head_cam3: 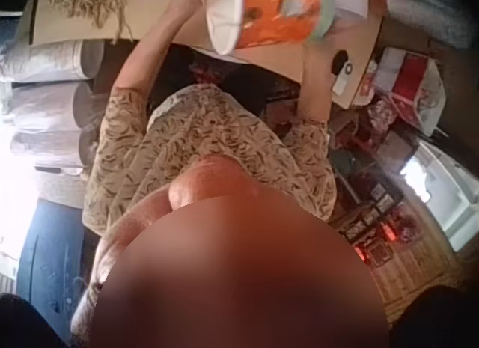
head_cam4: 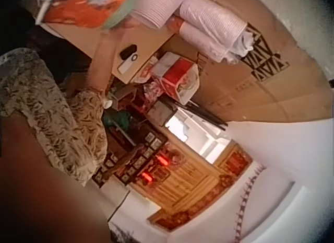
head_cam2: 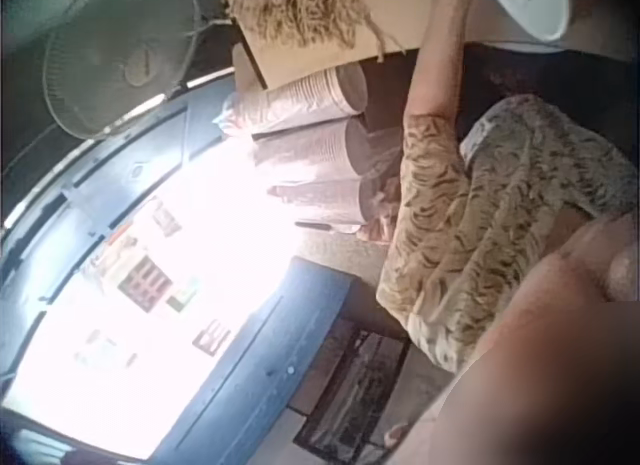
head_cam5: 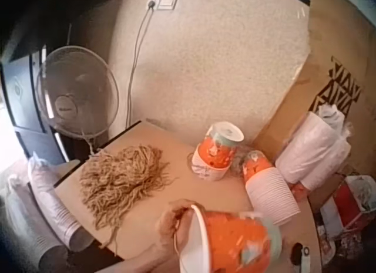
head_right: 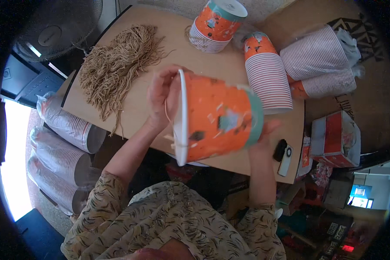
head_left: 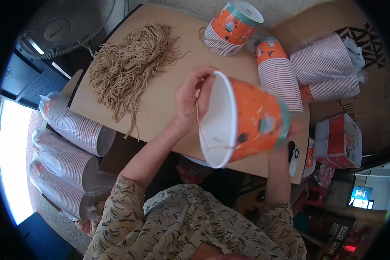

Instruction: Attaching strings to paper buckets by threading them through holes and tying knots.

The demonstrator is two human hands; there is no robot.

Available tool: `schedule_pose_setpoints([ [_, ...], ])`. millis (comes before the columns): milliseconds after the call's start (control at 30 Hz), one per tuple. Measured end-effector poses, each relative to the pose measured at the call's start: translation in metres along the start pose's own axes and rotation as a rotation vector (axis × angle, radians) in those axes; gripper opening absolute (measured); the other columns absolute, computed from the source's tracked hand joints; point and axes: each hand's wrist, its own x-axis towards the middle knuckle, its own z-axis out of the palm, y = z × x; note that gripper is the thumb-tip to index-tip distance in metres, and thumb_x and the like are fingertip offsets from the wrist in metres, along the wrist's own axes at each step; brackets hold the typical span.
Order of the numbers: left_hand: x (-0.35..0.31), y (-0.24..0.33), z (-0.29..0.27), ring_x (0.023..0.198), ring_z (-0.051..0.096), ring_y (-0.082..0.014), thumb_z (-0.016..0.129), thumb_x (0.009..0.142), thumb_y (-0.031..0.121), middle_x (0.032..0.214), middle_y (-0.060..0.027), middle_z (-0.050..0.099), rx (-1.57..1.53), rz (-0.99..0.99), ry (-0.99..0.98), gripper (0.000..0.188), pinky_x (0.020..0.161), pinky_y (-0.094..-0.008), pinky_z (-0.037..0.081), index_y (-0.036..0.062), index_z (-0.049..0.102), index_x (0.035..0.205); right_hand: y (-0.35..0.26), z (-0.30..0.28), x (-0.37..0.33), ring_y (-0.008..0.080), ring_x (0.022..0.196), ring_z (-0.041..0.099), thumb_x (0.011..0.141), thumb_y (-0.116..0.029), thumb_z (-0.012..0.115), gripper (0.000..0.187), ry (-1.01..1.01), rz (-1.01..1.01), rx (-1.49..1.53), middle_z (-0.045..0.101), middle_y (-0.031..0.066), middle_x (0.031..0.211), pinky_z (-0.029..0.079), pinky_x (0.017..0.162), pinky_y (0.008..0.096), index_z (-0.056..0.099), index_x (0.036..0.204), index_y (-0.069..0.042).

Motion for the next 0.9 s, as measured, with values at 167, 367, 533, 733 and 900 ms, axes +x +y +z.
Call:
schedule_pose_setpoints([
  [167, 0.041, -0.012, -0.001, 0.095, 0.065, -0.0158, 0.050, 0.099, -0.009, 0.105, -0.0136, 0.066, 0.079, 0.089, -0.061, 0.022, 0.085, -0.0284, 0.053, -0.0021, 0.050, 0.120, -0.023, 0.008, 0.034, 0.0309, 0.142, 0.040, 0.076, -0.056, 0.080, 0.090, -0.024, 0.055, -0.314, 0.042, 0.0078, 0.155, 0.036, 0.115, 0.0541, 0.045, 0.149, -0.017],
  [367, 0.108, -0.018, 0.009, 0.089, 0.071, -0.0240, 0.069, 0.083, -0.010, 0.105, -0.0094, 0.072, 0.205, 0.520, 0.046, 0.030, 0.078, -0.0328, 0.057, 0.0040, 0.064, 0.109, -0.082, -0.004, 0.074, 0.0241, 0.114, 0.064, 0.088, -0.034, 0.074, 0.055, 0.202, -0.169, -0.297, 0.062, 0.0066, 0.133, 0.051, 0.102, 0.0431, 0.058, 0.136, -0.013],
  [533, 0.191, -0.046, -0.030, 0.117, 0.061, -0.0288, 0.071, 0.088, 0.019, 0.107, -0.0033, 0.072, 0.630, 0.662, -0.322, 0.023, 0.104, -0.0499, 0.041, 0.0144, 0.068, 0.110, -0.180, 0.054, 0.173, 0.0236, 0.111, 0.063, 0.085, -0.030, 0.073, 0.051, 0.092, -0.424, -1.114, 0.065, 0.0059, 0.122, 0.051, 0.098, 0.0421, 0.060, 0.130, -0.010],
  [733, 0.242, -0.114, -0.004, 0.124, 0.058, -0.0277, 0.061, 0.091, 0.012, 0.115, -0.0061, 0.069, 0.996, 0.778, -0.656, 0.013, 0.108, -0.0524, 0.039, 0.0114, 0.064, 0.103, -0.201, 0.083, 0.270, 0.0257, 0.117, 0.060, 0.081, -0.031, 0.077, 0.067, 0.213, -0.414, -1.620, 0.062, 0.0109, 0.126, 0.048, 0.100, 0.0365, 0.049, 0.135, -0.003],
  [900, 0.239, -0.174, 0.018, 0.136, 0.047, -0.0260, 0.056, 0.092, 0.010, 0.132, -0.0054, 0.062, 1.092, 0.522, -0.706, 0.014, 0.111, -0.0530, 0.036, 0.0108, 0.064, 0.103, -0.166, 0.081, 0.311, 0.0263, 0.124, 0.056, 0.073, -0.029, 0.085, 0.096, 0.310, -0.260, -1.862, 0.056, 0.0175, 0.139, 0.047, 0.102, 0.0331, 0.036, 0.151, 0.000],
])
